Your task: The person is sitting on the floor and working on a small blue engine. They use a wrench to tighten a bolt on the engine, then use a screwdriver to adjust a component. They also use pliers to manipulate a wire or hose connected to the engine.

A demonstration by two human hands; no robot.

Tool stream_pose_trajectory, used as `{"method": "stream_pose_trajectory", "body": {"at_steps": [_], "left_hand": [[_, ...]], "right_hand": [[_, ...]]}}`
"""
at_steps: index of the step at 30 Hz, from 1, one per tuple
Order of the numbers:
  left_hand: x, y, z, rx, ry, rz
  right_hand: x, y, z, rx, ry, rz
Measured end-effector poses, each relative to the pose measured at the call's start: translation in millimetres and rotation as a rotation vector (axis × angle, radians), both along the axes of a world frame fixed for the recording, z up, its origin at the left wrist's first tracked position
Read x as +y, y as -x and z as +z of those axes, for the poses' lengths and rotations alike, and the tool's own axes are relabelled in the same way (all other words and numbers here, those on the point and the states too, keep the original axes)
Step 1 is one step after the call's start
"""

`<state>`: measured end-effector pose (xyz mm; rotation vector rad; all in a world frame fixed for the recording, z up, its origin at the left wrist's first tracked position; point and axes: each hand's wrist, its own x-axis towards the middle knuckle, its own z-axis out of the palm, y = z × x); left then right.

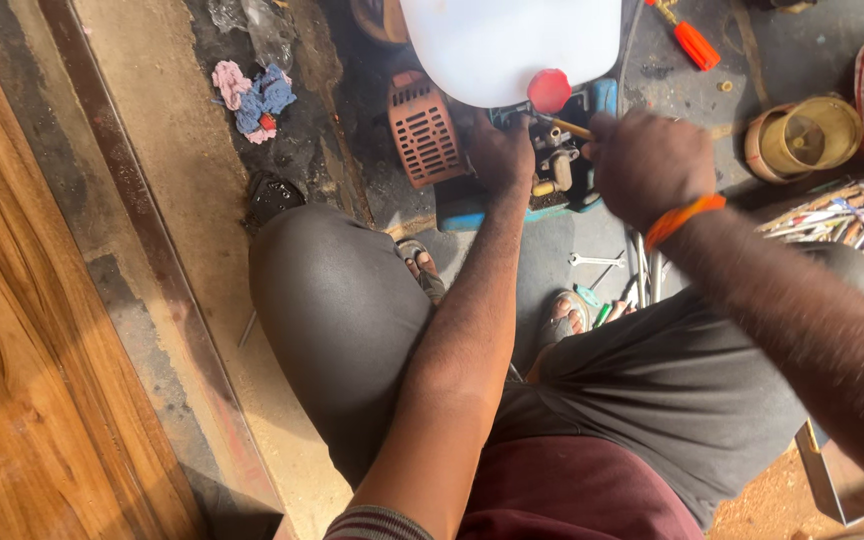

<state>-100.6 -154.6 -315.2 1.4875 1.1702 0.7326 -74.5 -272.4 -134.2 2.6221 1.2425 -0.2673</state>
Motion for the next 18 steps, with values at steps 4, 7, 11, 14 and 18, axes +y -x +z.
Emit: {"method": "stream_pose_trajectory", "body": {"at_steps": [4, 7, 11, 14, 18], "left_hand": [[0, -2, -6, -0.018, -0.055, 0.023], [-1, -2, -11, -0.032, -0.079, 0.009], [-3, -3, -16, -0.021, -0.092, 0.003], [-4, -4, -18, -0.073, -0.002, -0.019], [-5, -3, -17, -0.053, -0.053, -0.012]], "right_hand": [[0, -9, -4, 0.727, -0.259, -0.594], [-5, -31, -2, 1.42, -0.572, -1.079], [-15, -20, -17, 0.677, -0.215, -0.455], [-17, -6, -29, 0.039, -0.1, -0.036], [-12, -23, -21, 0.857, -0.376, -0.684]]}}
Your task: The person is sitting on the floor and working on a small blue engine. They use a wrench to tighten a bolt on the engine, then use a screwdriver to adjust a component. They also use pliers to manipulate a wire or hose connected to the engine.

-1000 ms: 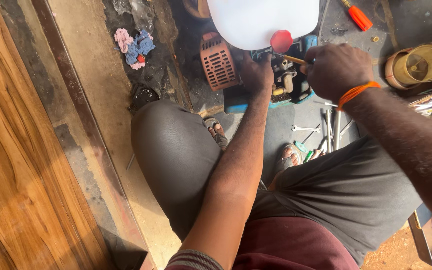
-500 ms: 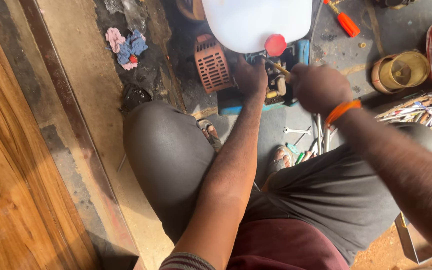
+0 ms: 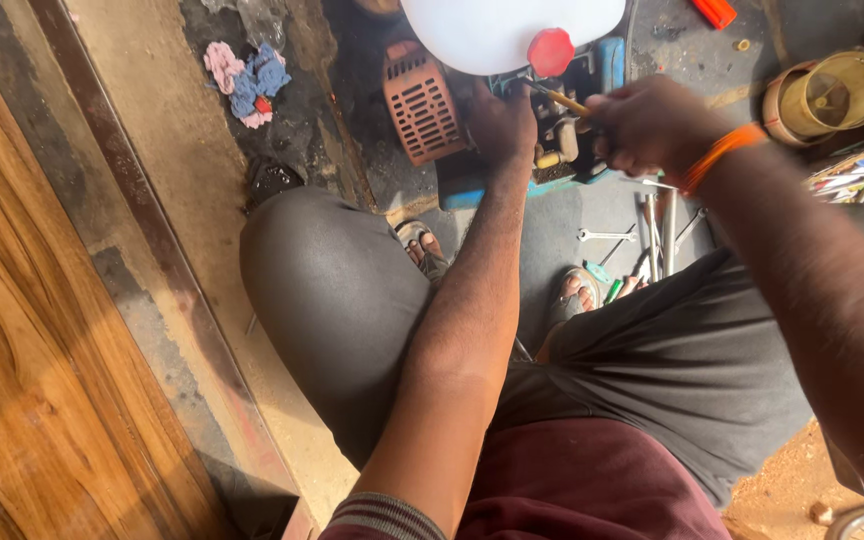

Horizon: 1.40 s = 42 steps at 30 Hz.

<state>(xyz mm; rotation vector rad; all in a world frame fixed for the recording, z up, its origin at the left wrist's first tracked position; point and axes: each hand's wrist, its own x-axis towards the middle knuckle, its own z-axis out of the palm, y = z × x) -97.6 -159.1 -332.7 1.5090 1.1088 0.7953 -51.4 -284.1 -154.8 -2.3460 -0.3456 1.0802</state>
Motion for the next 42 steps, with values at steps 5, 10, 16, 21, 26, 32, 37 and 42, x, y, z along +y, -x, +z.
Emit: {"method": "stream_pose_trajectory", "body": {"at_steps": [5, 10, 16, 21, 26, 32, 37, 42], "left_hand": [[0, -1, 3, 0.04, 0.066, -0.025], [1, -3, 2, 0.084, 0.056, -0.002], [1, -4, -5, 0.051, -0.018, 0.009], [-2, -5, -5, 0.025, 0.01, 0.028], [1, -3, 6, 0.051, 0.14, -0.029], [0, 2, 9, 0.108, 0.025, -0.011], [-2, 0, 4, 0.055, 0.03, -0.039], [-1, -2, 6, 0.041, 0.022, -0.039]], "right_hand": [[5, 3, 30, 0.14, 0.045, -0.143], [11, 42, 35, -1.002, 0.488, 0.773], [18, 15, 33, 0.414, -0.112, -0.387], [16, 45, 17, -0.658, 0.409, 0.536], [12, 20, 11, -0.401, 0.307, 0.425], [7, -9, 10, 0.213, -0.025, -0.178], [10, 31, 6, -0.902, 0.391, 0.634], [7, -1, -1, 0.017, 0.034, 0.026]]}}
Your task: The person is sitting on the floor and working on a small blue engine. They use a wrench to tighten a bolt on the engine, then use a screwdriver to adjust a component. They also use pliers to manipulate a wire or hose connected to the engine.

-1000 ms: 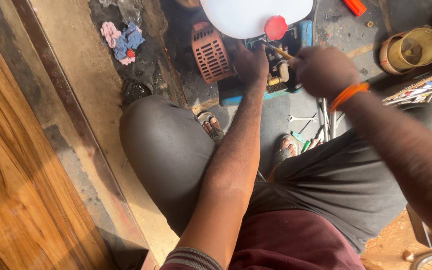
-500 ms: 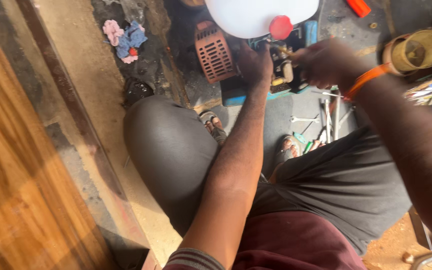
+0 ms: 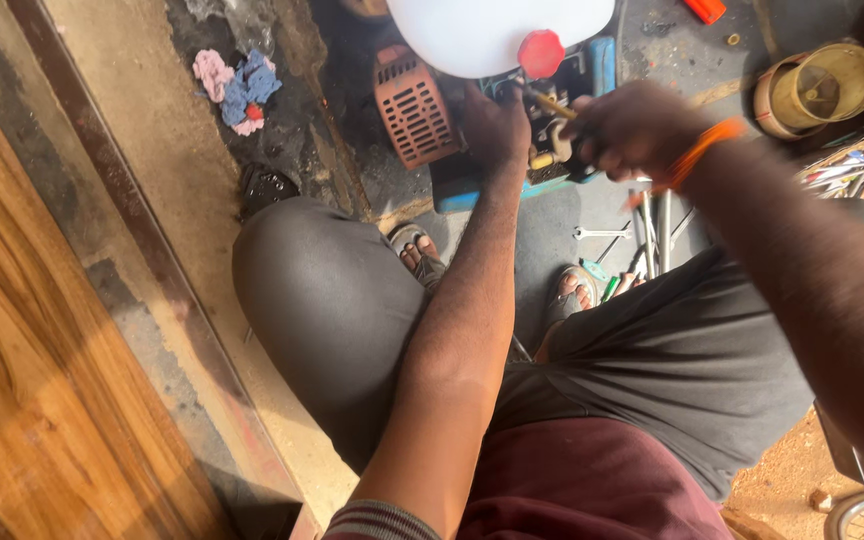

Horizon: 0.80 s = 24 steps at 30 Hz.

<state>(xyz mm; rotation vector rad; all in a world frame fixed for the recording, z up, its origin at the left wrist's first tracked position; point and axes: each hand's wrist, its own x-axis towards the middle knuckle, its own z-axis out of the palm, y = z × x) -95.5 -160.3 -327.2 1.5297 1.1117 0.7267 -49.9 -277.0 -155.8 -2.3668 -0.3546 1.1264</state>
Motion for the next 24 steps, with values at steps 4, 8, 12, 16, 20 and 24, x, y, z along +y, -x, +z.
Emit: {"method": "stream_pose_trajectory", "body": {"at_steps": [4, 8, 12, 16, 20, 24], "left_hand": [[3, -1, -2, -0.006, -0.029, 0.004], [13, -1, -8, -0.165, 0.348, -0.121], [18, 3, -12, -0.096, 0.179, -0.171], [15, 7, -11, -0.074, 0.133, -0.166], [16, 7, -8, -0.249, 0.176, -0.157], [21, 5, -6, -0.168, 0.265, -0.2]], "right_hand": [[0, -11, -4, 0.249, -0.094, -0.15], [3, 27, 4, -0.832, 0.268, 0.707], [4, 36, 11, -0.904, 0.452, 0.776], [9, -3, 13, 0.195, -0.118, -0.071], [12, -4, 14, -0.145, 0.083, 0.148], [9, 30, 9, -0.933, 0.454, 0.811]]}}
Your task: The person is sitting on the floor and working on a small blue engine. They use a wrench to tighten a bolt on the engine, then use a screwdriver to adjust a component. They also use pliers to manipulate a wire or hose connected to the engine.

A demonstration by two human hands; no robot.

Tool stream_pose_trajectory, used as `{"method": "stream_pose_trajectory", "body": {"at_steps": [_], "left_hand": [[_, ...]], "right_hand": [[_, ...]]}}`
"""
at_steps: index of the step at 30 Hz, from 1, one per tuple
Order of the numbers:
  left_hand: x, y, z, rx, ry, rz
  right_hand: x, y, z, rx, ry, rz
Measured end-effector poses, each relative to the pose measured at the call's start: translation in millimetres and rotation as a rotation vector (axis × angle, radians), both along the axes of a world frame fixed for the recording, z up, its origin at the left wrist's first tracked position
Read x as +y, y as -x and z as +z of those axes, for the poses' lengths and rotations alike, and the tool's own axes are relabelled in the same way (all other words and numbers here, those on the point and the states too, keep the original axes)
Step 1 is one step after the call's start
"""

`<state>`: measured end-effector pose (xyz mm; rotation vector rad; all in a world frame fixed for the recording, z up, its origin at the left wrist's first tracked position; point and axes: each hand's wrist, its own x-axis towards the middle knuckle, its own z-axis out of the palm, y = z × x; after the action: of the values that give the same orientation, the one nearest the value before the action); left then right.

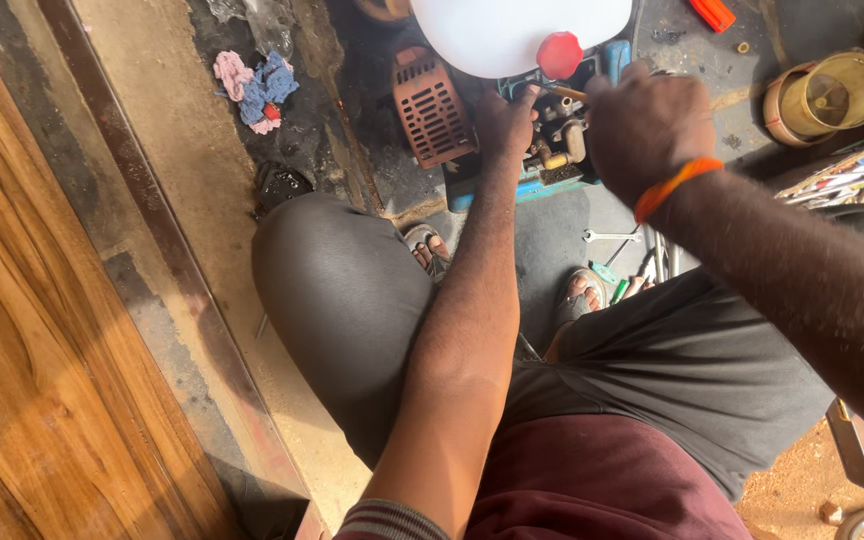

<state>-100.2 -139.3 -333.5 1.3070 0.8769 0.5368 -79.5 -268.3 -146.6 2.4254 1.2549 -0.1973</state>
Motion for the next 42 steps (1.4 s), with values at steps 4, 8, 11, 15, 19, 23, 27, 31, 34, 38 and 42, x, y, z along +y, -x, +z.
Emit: {"method": "stream_pose_trajectory", "body": {"at_steps": [4, 8, 11, 15, 19, 23, 27, 31, 34, 38, 42], "left_hand": [[2, 0, 5, 0.132, -0.047, 0.009], [1, 3, 12, 0.135, -0.071, 0.018], [0, 4, 16, 0.148, -0.053, 0.014], [0, 5, 18, 0.165, 0.043, -0.017], [-1, 5, 16, 0.059, -0.013, 0.054], [-2, 3, 11, 0.012, -0.016, 0.036], [1, 0, 4, 0.05, 0.112, -0.002], [6, 2, -2, -0.051, 0.2, -0.045], [14, 7, -1, -0.009, 0.14, -0.142], [26, 15, 3, -0.225, 0.253, -0.276], [36, 14, 5, -0.03, -0.387, -0.221]], "right_hand": [[6, -13, -4, 0.332, -0.129, -0.297], [14, -33, -1, 1.085, -0.422, -0.952], [12, -11, 1, 0.537, -0.167, -0.515], [6, 17, 3, -0.074, -0.061, 0.021], [10, -13, 8, 0.743, -0.264, -0.628], [15, -20, 14, 0.907, -0.452, -0.901], [17, 27, 19, 0.067, -0.083, -0.135], [22, 35, 22, -0.168, 0.114, 0.134], [26, 0, 24, 0.638, -0.208, -0.744], [21, -19, 27, 0.866, -0.458, -0.901], [20, 9, 27, 0.208, -0.177, -0.237]]}}
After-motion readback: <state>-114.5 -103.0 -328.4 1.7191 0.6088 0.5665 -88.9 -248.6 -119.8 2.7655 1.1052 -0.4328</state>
